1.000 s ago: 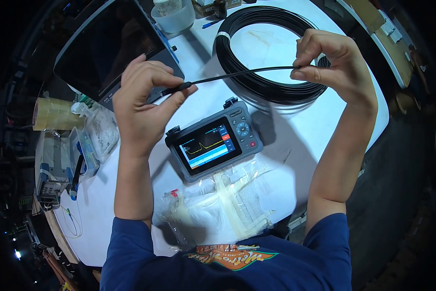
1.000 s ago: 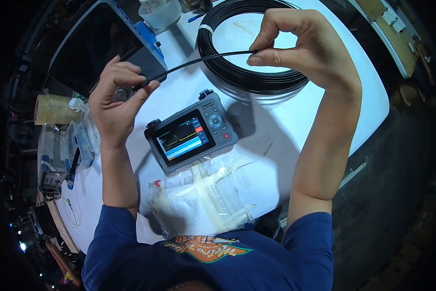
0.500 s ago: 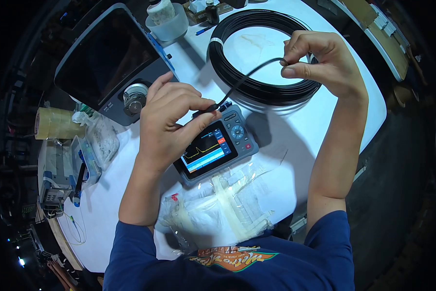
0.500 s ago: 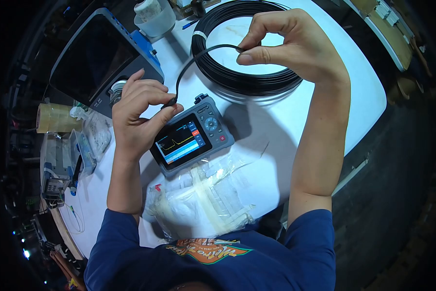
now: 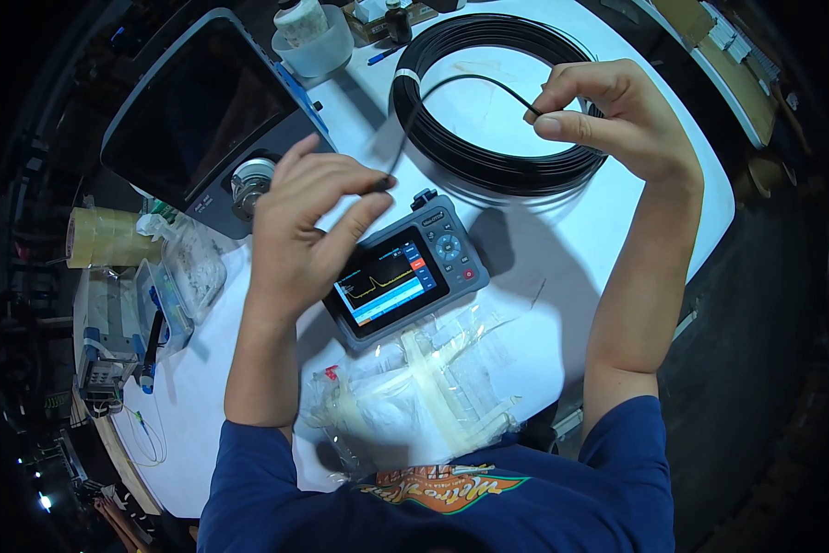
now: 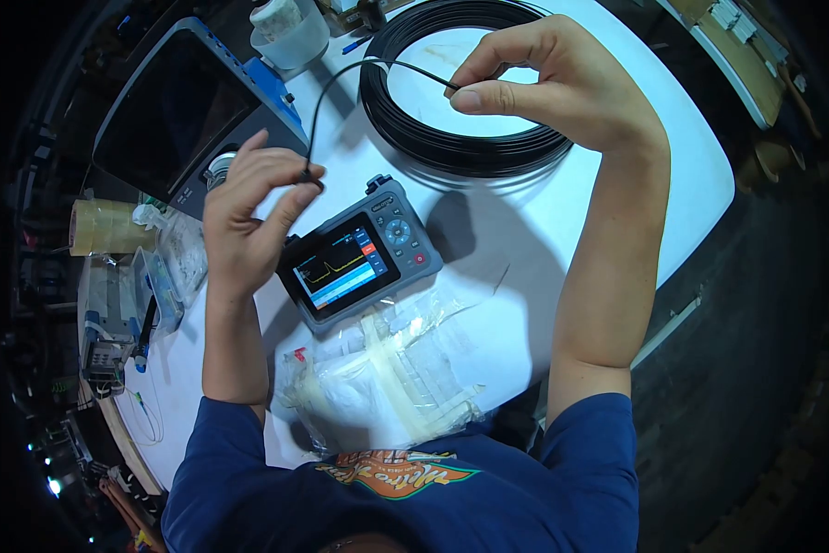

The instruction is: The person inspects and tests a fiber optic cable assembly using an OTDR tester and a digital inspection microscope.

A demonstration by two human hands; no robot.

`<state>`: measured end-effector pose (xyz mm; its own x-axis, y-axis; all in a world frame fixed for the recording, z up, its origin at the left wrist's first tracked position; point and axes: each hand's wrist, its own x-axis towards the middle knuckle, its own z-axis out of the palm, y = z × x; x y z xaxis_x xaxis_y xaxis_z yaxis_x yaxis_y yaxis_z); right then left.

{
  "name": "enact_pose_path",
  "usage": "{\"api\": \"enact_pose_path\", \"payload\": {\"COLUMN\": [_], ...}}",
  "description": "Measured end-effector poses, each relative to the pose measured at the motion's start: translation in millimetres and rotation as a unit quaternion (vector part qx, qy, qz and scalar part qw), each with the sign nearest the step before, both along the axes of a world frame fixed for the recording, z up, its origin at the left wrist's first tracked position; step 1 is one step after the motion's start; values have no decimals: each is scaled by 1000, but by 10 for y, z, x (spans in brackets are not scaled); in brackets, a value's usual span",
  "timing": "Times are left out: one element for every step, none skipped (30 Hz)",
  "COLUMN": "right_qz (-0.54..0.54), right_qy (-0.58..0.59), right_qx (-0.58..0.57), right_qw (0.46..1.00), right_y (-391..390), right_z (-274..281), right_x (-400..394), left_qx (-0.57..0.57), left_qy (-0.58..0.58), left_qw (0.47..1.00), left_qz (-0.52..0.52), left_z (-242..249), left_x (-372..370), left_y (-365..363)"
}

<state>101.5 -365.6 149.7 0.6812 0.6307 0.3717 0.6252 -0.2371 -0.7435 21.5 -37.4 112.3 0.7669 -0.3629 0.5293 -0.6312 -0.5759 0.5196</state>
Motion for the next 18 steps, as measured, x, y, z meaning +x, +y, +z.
{"api": "enact_pose_path", "payload": {"right_qz": [-4, -10, -16, -36, -55, -57, -83, -108, -128, -127, -120, -113, -108, -110, -118, -127, -128, -155], "right_qy": [12, 24, 27, 35, 43, 38, 76, 117, 146, 149, 76, 3, -35, -30, -82, -134, -132, -134], "right_qx": [-12, -24, -27, -27, -25, -52, -46, -42, -47, -48, -24, 0, 26, 26, 11, -4, -2, 1], "right_qw": [1000, 999, 999, 998, 997, 996, 993, 986, 980, 979, 990, 994, 993, 993, 990, 983, 983, 979], "right_y": [-3, -17, -17, 2, 3, -38, -76, -120, -205, -293, -359, -412, -457, -489, -518, -537, -540, -529], "right_z": [2, 9, -26, -112, -209, -307, -403, -501, -588, -706, -820, -914, -992, -982, -945, -934, -954, -976], "right_x": [4, -14, -45, -65, -78, -116, -175, -245, -288, -323, -361, -387, -398, -417, -435, -443, -436, -422], "left_qx": [-19, -21, -47, -73, -79, -86, -88, -98, -105, -111, -111, -116, -122, -121, -140, -158, -195, -193], "left_qy": [0, 3, 4, 4, 3, 3, 7, 11, 23, 33, 35, 49, 64, 68, 80, 91, 113, 115], "left_qw": [1000, 1000, 998, 996, 996, 995, 994, 993, 991, 990, 990, 989, 988, 988, 983, 978, 968, 968], "left_qz": [17, 13, 29, 46, 51, 57, 64, 69, 75, 80, 81, 77, 74, 73, 86, 99, 108, 108], "left_z": [3, 10, 17, 28, 43, 56, 62, 65, 71, 71, 58, 44, 25, 3, -18, -33, -47, -66], "left_x": [13, 23, 41, 66, 80, 94, 112, 124, 127, 135, 143, 151, 157, 163, 167, 172, 155, 139], "left_y": [27, 69, 128, 189, 258, 331, 397, 446, 485, 510, 513, 506, 503, 527, 573, 604, 610, 608]}}
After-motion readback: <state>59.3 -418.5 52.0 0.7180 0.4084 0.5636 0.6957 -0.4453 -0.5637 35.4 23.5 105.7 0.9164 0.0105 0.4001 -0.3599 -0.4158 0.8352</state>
